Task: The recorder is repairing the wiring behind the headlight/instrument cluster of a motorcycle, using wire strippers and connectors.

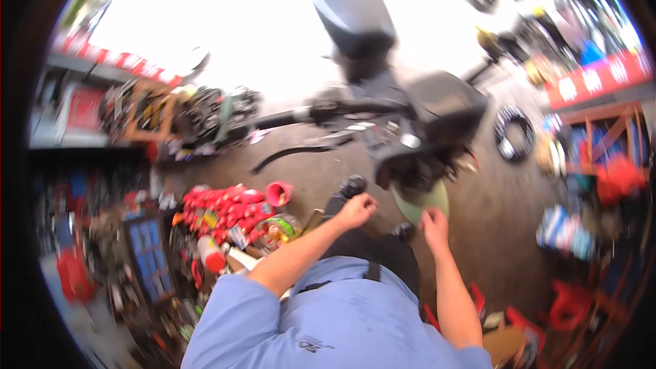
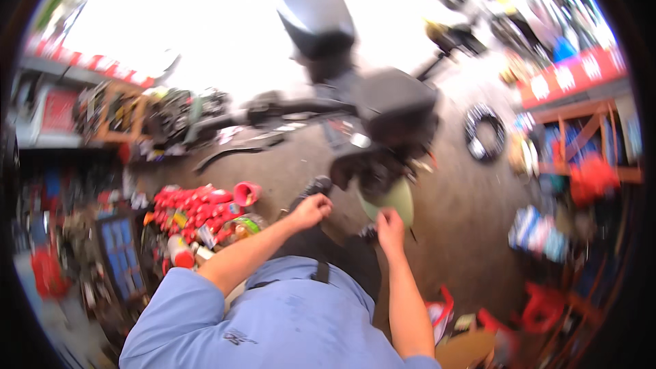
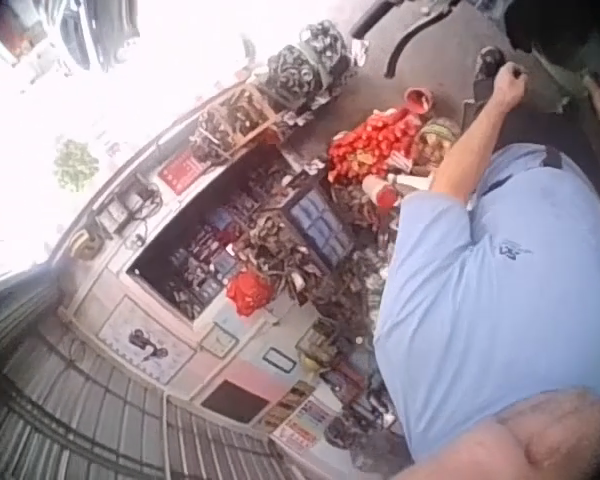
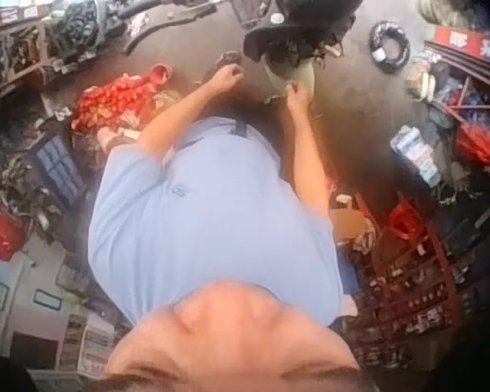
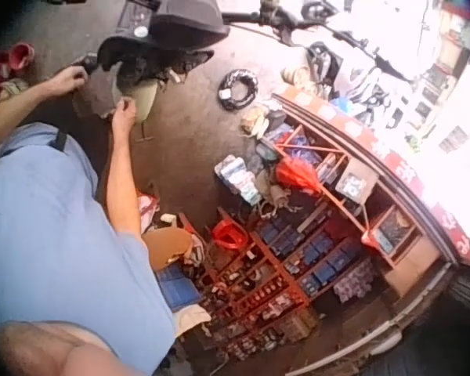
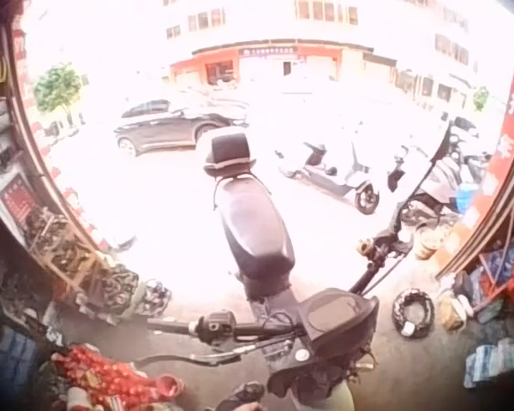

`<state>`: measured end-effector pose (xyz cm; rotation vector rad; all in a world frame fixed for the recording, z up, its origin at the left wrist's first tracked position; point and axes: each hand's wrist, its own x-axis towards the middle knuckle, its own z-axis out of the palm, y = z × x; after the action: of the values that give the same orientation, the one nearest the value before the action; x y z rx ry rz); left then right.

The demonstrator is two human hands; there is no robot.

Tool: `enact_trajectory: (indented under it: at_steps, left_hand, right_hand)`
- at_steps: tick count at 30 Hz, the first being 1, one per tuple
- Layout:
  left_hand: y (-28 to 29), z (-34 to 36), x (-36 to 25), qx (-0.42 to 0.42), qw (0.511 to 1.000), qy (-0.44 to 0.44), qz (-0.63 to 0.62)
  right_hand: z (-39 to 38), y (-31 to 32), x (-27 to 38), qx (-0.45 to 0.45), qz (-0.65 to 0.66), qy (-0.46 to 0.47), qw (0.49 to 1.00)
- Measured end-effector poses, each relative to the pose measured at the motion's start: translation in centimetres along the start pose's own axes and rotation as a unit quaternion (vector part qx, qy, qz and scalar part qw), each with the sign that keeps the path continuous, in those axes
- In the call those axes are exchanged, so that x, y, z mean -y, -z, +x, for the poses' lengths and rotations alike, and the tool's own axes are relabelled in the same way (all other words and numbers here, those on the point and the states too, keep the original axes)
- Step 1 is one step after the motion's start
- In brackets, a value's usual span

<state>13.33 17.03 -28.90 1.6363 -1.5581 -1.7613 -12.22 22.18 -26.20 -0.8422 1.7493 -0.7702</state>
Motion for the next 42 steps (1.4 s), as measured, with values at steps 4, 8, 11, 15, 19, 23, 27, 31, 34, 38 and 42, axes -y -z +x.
enact_trajectory:
  at_steps: [4, 8, 11, 15, 19, 23, 27, 31, 34, 38, 42]
  left_hand:
    - [3.0, -7.2, 7.9, -0.178, 0.979, 0.087, -0.036]
    - [3.5, -14.4, 13.7, -0.308, 0.918, 0.171, -0.182]
    - [3.5, -18.7, 16.8, -0.374, 0.88, 0.25, -0.151]
    - [5.8, -21.7, 20.9, -0.465, 0.809, 0.338, -0.124]
    - [10.6, -22.9, 25.2, -0.475, 0.767, 0.395, -0.174]
    - [17.2, -23.2, 28.1, -0.464, 0.771, 0.388, -0.199]
    - [24.1, -22.6, 28.7, -0.509, 0.731, 0.287, -0.352]
    - [29.6, -21.4, 28.8, -0.531, 0.696, 0.239, -0.42]
    - [31.4, -20.8, 29.9, -0.533, 0.667, 0.243, -0.461]
    - [33.1, -20.5, 32.4, -0.475, 0.685, 0.34, -0.435]
    - [38.0, -19.9, 33.7, -0.496, 0.613, 0.37, -0.491]
  right_hand:
    - [-1.6, -2.6, -4.6, 0.172, -0.077, -0.017, 0.982]
    - [-2.4, -6.3, -5.8, 0.336, -0.215, -0.027, 0.917]
    - [-2.0, -11.1, -3.4, 0.393, -0.249, 0.028, 0.885]
    - [-1.3, -21.4, 3.0, 0.444, -0.341, 0.058, 0.826]
    - [-2.8, -36.5, 10.1, 0.489, -0.442, 0.215, 0.721]
    - [-4.5, -49.8, 17.0, 0.52, -0.455, 0.258, 0.675]
    - [-3.2, -58.4, 22.5, 0.511, -0.459, 0.294, 0.665]
    - [3.5, -62.5, 24.3, 0.48, -0.471, 0.28, 0.685]
    - [11.6, -62.4, 23.7, 0.385, -0.507, 0.288, 0.715]
    - [23.1, -60.3, 22.4, 0.302, -0.559, 0.161, 0.755]
    - [33.8, -61.2, 23.5, 0.3, -0.555, -0.005, 0.776]
